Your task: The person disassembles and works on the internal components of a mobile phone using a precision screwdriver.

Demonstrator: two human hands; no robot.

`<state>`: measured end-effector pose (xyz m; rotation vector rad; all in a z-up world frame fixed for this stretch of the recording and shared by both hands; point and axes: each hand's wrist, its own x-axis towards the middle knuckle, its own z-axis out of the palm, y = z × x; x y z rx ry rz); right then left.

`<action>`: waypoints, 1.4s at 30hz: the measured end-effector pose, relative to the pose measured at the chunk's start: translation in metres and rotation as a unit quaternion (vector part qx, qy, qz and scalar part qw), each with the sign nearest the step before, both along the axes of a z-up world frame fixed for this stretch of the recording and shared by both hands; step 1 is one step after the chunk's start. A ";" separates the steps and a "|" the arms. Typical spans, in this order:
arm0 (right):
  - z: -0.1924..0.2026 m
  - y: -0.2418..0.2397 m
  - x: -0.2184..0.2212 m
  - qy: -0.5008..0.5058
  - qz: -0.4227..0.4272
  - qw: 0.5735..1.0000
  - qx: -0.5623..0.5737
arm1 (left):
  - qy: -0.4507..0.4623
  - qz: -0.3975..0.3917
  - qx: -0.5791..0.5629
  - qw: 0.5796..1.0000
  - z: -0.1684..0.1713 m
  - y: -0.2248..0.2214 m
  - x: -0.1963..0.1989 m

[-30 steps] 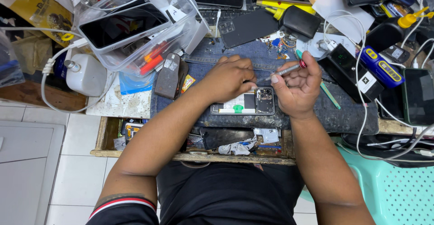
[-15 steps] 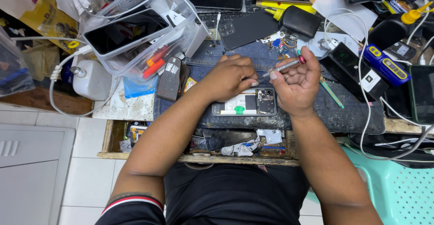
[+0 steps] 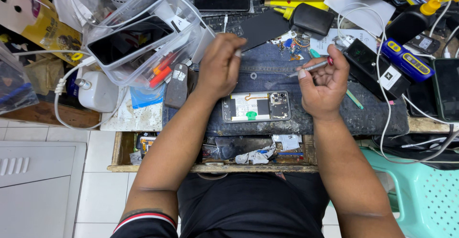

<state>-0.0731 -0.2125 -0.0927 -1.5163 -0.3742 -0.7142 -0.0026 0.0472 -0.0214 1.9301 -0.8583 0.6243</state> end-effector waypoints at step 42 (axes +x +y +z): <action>0.053 0.013 -0.009 -0.119 -0.061 0.922 -0.362 | 0.205 -0.357 0.157 0.898 -0.016 -0.053 0.016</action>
